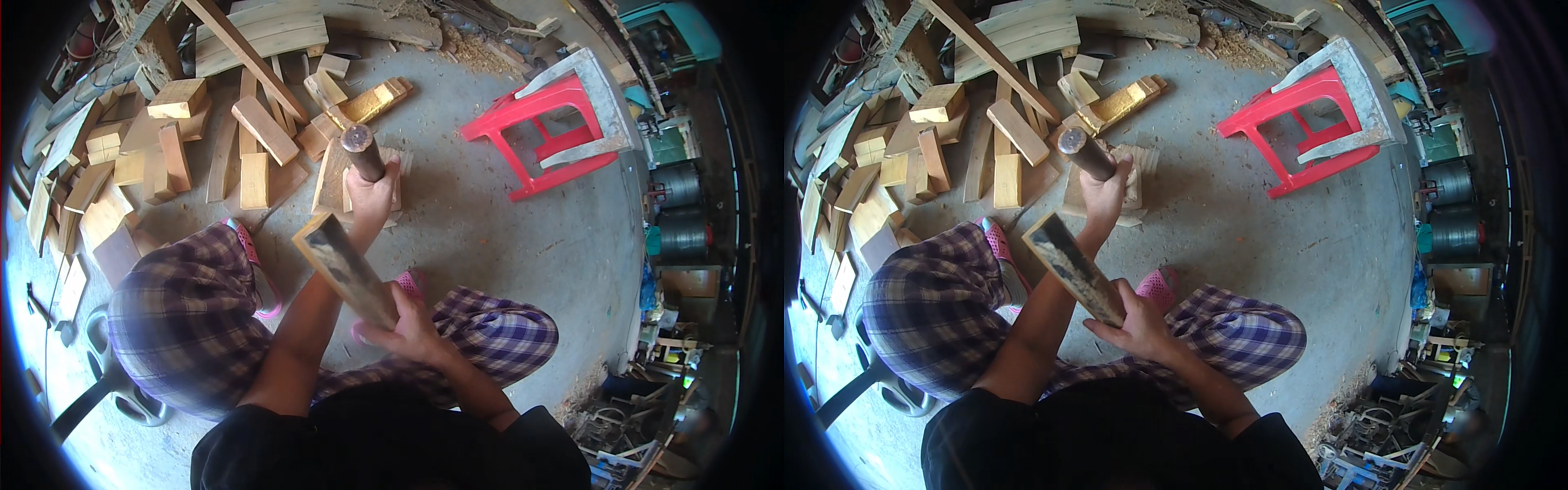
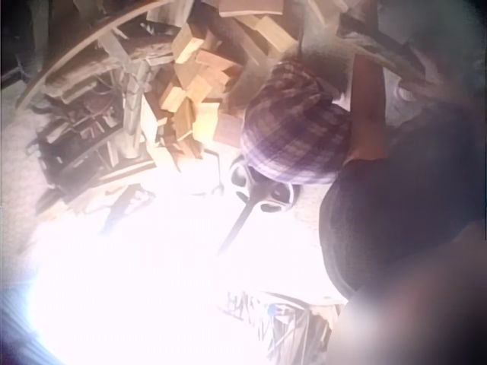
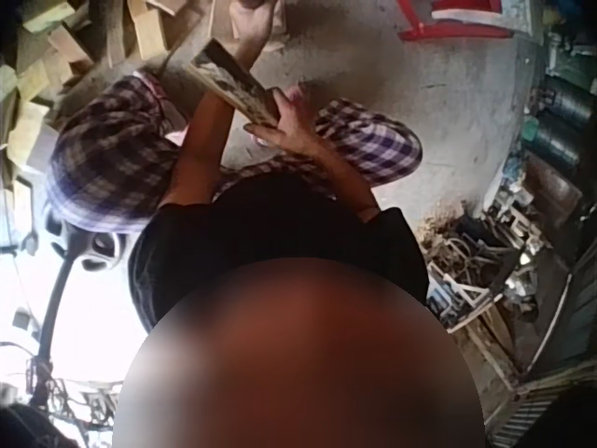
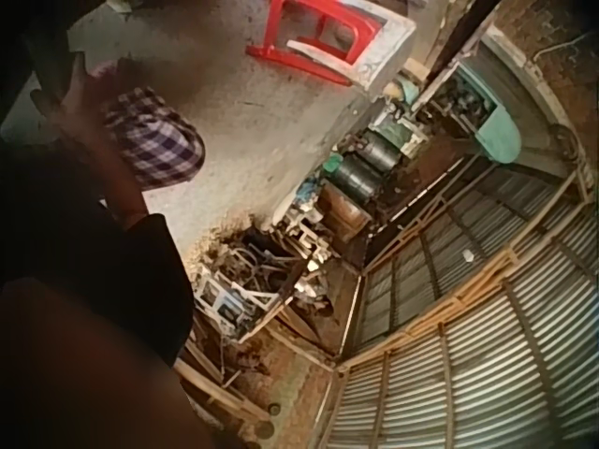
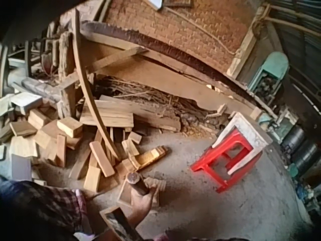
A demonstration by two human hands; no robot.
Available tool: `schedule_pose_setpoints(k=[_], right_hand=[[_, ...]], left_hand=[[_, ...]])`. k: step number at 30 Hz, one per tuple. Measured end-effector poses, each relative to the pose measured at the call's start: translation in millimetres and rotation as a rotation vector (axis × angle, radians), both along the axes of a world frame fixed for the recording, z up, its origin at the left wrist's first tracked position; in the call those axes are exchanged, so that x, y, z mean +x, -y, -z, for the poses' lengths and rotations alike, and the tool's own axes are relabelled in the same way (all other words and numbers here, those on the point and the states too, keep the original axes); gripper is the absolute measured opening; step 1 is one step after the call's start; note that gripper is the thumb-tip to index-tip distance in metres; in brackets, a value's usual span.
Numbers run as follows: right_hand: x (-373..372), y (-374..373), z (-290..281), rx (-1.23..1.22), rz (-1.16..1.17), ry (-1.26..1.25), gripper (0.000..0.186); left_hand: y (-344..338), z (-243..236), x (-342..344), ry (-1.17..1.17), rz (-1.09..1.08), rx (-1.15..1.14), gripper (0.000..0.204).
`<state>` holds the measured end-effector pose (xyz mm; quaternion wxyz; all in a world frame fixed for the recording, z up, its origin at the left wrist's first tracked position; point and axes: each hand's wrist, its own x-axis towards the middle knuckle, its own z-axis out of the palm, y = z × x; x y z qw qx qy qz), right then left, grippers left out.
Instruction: Chiseling a piece of wood using a mallet and chisel in a workshop environment.
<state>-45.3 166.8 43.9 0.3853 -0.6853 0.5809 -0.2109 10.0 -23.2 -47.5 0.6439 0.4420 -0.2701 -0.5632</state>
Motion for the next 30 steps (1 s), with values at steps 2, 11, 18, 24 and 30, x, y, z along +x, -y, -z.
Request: schedule_pose_setpoints(k=[2, 11, 18, 24, 30], right_hand=[[0.5, -0.6, 1.3, -0.011, -0.024, -0.005, 0.060], [0.2, -4.5, 7.2, 0.057, -0.025, -0.013, 0.060], [-1.3, 1.7, -6.8, 0.003, 0.009, 0.048, 0.061], [-4.1, 5.5, -8.4, 0.033, 0.074, 0.109, 0.062], [-1.3, 3.8, -8.0, 0.026, 0.046, 0.076, 0.063]], left_hand=[[-1.4, -3.8, 0.8, 0.004, 0.020, 0.023, 0.028], [-0.3, -5.9, 0.8, -0.029, -0.025, -0.002, 0.032], [-2.6, -8.1, 0.4, -0.019, -0.011, -0.037, 0.032], [-2.6, -5.8, 3.7, 0.030, 0.015, -0.038, 0.032], [1.5, 7.5, 1.0, 0.052, -0.027, -0.127, 0.028]])
